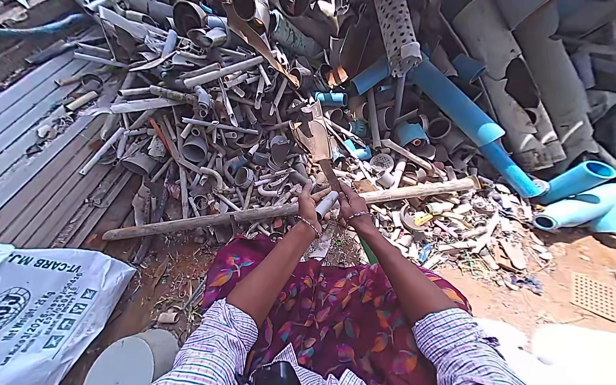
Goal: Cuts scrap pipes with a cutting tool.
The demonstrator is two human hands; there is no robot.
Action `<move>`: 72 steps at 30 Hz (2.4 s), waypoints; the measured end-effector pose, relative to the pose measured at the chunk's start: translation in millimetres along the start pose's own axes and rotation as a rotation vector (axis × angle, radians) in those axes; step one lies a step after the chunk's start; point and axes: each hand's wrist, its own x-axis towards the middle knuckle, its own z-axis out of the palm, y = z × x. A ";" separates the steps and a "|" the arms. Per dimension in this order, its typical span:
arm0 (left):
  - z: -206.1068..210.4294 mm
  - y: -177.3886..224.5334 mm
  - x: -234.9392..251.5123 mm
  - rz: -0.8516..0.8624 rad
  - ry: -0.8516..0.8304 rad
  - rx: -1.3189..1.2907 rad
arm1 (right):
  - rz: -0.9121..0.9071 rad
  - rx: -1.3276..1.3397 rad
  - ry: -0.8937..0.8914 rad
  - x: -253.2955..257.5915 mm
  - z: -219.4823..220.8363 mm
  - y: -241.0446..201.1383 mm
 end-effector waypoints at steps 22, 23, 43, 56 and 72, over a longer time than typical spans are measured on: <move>5.6 -7.9 -5.4 0.099 -0.106 0.085 | 0.026 0.090 0.064 -3.5 -3.7 -9.4; 7.0 -8.8 -5.1 0.106 -0.075 0.094 | 0.034 0.088 0.042 -5.6 -3.5 -11.8; 4.9 -5.6 -0.5 0.074 -0.017 0.256 | 0.022 -0.088 0.023 -9.9 0.7 -13.5; 4.0 -7.8 -1.2 0.054 0.002 0.163 | 0.054 -0.110 0.039 -12.1 4.0 -12.8; 4.9 -10.2 5.6 0.026 -0.011 0.121 | 0.104 -0.134 0.031 -7.1 5.3 -7.3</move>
